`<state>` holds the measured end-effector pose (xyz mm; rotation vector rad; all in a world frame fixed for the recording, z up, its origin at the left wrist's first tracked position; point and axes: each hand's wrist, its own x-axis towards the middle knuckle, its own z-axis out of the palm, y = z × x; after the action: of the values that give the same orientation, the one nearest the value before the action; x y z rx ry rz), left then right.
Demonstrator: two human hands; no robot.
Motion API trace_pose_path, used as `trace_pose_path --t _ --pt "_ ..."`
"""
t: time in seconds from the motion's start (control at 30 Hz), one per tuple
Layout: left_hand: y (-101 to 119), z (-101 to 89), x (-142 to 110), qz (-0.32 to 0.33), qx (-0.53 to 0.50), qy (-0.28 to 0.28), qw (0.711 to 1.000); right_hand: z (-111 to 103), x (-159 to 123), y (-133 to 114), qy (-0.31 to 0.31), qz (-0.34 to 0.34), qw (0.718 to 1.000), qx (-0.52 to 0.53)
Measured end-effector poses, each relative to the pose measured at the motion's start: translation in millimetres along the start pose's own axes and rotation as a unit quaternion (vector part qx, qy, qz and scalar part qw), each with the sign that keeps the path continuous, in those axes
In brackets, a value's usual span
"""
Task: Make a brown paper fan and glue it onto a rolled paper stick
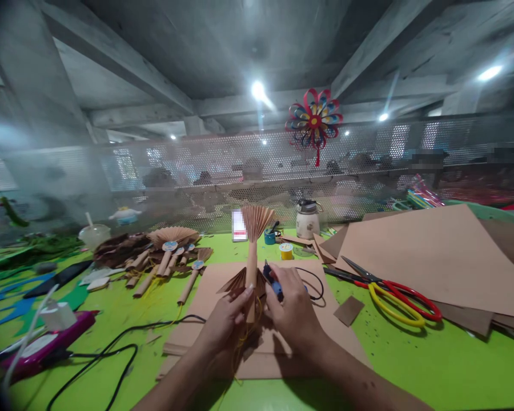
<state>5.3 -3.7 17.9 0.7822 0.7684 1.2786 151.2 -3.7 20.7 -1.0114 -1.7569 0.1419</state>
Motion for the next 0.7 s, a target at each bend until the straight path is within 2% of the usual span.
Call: trace_pose_path --t 0.13,0.27,0.37,0.5,0.6,0.7 --pt "7 1.7 -2 -0.008 -0.038 0.007 0.999 -2 7 12 0.044 0.025 0.999 0.018" --pt "14 -4.0 3 -0.003 -0.051 0.034 0.998 0 11 26 0.025 0.102 0.991 0.085" --pt "16 -14.2 12 0.029 -0.041 0.068 0.996 2 14 34 0.020 0.138 0.985 0.104" --pt "15 -29.9 23 0.055 -0.001 0.086 0.995 6 14 43 0.005 0.136 0.985 0.102" --pt "15 -40.6 30 0.082 0.071 0.104 0.989 10 13 49 -0.017 0.120 0.987 0.104" --pt "15 -51.7 37 0.095 0.100 0.126 0.982 13 12 53 -0.001 0.090 0.993 0.074"
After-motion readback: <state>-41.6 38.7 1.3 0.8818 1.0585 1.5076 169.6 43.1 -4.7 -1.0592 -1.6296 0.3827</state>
